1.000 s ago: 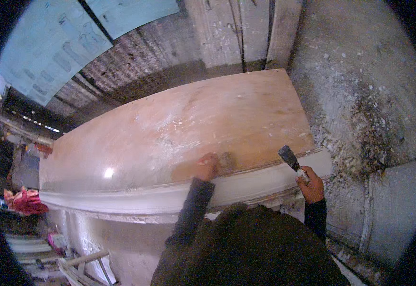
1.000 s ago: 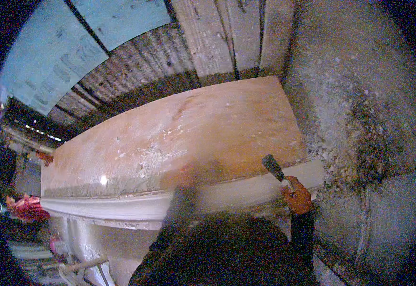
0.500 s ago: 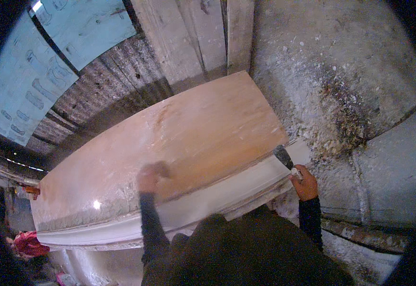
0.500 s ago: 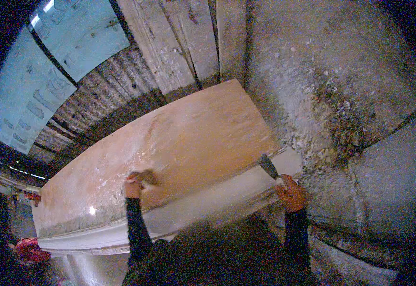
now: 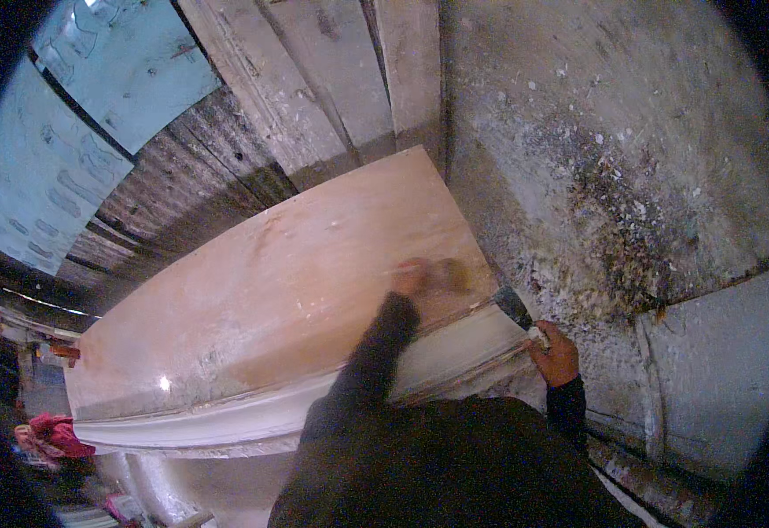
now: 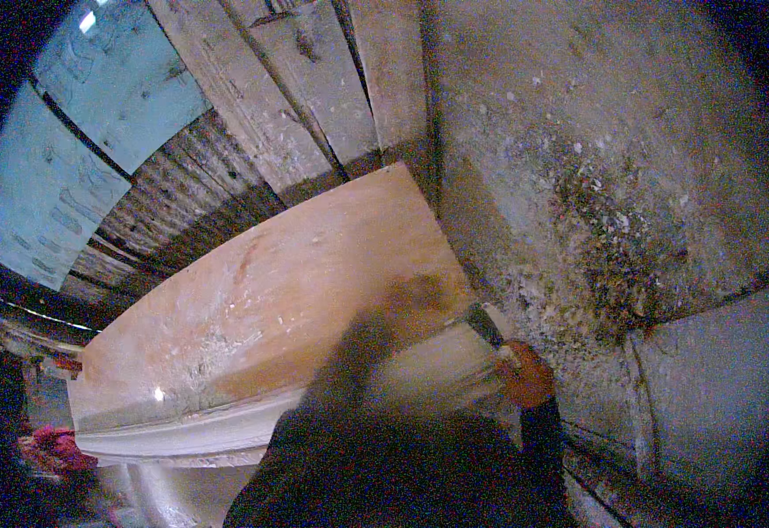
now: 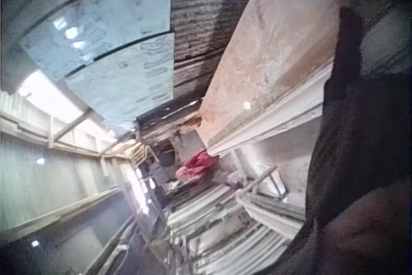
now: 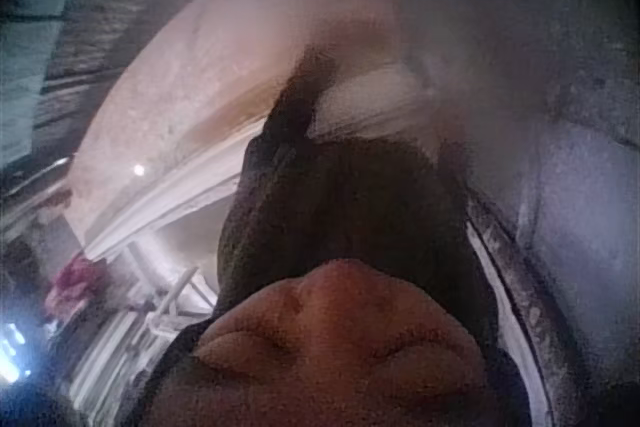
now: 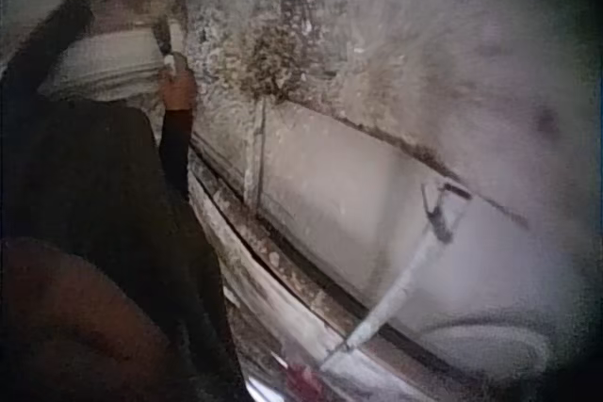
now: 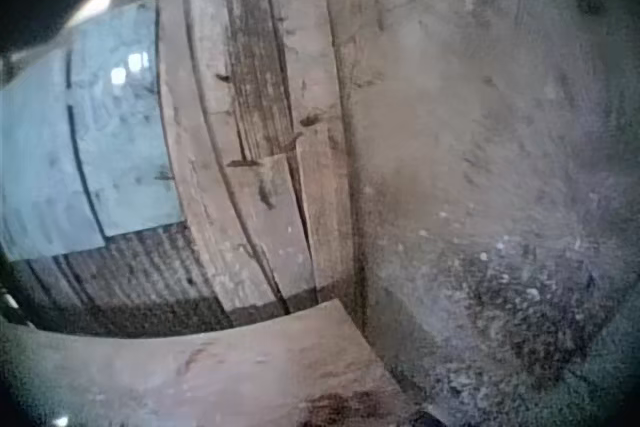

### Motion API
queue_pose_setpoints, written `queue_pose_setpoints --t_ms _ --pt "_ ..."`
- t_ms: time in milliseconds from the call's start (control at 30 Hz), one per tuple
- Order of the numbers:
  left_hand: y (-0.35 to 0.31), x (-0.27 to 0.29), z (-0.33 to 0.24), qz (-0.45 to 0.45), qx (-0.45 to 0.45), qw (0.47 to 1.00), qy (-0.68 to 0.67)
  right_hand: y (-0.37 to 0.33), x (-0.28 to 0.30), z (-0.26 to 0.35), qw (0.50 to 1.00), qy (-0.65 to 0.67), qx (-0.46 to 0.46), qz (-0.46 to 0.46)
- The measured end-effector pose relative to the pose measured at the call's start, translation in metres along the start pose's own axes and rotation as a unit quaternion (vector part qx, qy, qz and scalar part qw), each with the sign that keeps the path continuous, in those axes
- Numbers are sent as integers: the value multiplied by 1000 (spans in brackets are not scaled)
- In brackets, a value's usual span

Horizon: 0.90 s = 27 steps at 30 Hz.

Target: The person scrapes a large, curved, light-colored surface with a scraper in the right hand and a brush in the left hand. The person repeatedly scrapes and brushes the surface to remove loose material or residue.

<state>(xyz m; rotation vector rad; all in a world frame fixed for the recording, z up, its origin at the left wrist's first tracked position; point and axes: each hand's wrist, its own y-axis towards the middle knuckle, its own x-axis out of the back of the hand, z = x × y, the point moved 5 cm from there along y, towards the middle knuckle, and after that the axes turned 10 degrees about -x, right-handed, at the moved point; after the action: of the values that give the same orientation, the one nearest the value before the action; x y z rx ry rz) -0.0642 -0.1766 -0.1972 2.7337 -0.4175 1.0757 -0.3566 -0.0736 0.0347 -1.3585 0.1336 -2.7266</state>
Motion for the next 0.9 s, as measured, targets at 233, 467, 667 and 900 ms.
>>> queue_pose_setpoints --t_ms 233,467,667,900 --pt "-219 257 -21 -97 354 907 208 43 17 -26 999 10 39 19" --pt "-173 214 -45 -272 210 938 -48 69 -2 -5 995 24 50 83" --pt "-47 41 -66 -275 122 800 -518 70 -19 5 991 2 59 120" --pt "-279 154 48 -46 388 872 296 65 -1 12 989 9 29 147"
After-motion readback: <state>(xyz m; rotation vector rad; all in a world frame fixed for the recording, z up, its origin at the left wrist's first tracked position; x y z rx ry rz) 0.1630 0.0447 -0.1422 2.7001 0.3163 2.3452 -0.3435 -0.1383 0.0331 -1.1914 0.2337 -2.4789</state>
